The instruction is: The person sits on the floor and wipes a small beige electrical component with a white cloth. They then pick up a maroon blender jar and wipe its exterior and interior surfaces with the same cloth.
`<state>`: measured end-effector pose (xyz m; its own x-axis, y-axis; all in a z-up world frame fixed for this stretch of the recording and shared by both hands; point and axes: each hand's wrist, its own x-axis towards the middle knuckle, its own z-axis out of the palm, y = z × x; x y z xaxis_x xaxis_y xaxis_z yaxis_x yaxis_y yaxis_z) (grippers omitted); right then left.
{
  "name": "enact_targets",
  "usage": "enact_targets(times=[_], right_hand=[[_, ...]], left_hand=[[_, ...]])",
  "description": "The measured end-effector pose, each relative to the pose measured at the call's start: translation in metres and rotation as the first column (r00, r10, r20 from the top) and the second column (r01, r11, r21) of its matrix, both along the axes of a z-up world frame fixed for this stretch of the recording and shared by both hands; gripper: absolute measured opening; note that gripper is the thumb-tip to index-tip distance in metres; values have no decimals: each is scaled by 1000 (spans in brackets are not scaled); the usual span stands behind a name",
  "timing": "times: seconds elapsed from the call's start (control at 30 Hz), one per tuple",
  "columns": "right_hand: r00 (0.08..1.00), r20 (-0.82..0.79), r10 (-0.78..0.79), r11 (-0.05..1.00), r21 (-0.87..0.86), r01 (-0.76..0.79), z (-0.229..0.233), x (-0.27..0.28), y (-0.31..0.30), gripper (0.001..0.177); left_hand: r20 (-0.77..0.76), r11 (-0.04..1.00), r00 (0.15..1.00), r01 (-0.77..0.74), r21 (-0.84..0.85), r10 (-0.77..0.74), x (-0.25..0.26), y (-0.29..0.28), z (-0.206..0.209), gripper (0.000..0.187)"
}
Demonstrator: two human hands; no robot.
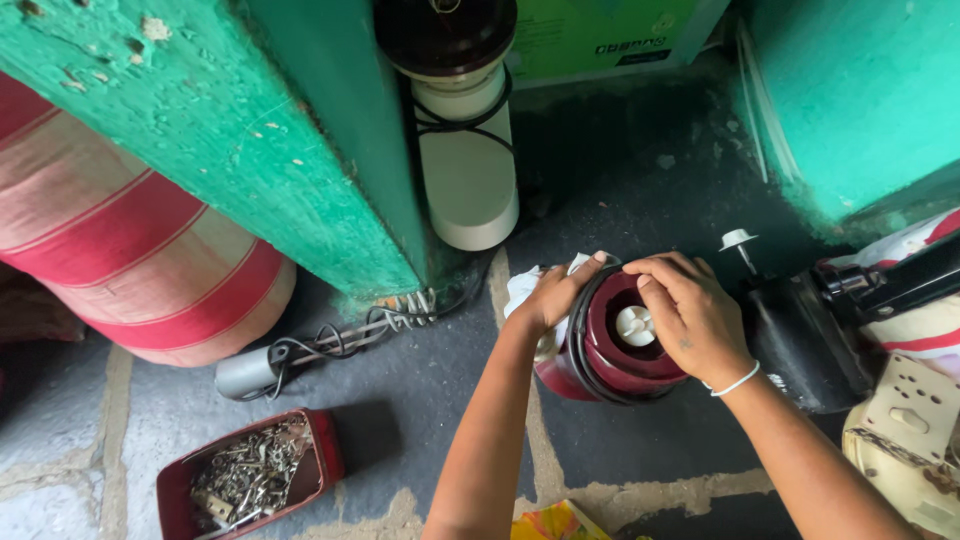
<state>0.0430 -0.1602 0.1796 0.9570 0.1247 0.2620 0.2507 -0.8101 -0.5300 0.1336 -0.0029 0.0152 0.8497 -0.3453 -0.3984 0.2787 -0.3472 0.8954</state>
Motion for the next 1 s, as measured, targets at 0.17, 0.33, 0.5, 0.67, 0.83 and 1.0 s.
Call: enact_targets(times=[0.17, 0.33, 0.5, 0.67, 0.83, 1.0], right_hand=[[999, 43, 24, 1000, -5, -24, -1, -3, 0, 22], [999, 35, 8, 1000, -7, -8, 2, -4, 1, 21], [999, 42, 0, 1000, -9, 0, 0, -5, -1, 21], [998, 47, -36, 998, 49, 34, -6, -5, -5, 25], [948, 217, 234, 909, 298, -292, -16, -5, -28, 33], [969, 31, 244, 787, 578, -217, -48, -3, -46, 18]], left_hand=[[67, 988, 998, -4, 157, -7, -14, 3, 9, 92], [-124, 898, 957, -290, -330, 263, -61, 11, 42, 74], [-236, 438, 922, -358, -825, 308, -99, 12, 86, 68], [-252, 339, 889, -388, -857, 383, -135, 1, 130, 69], [302, 740, 827, -189, -645, 474, -184, -45, 149, 68], [3, 577, 885, -301, -759, 465, -188, -29, 122, 63]])
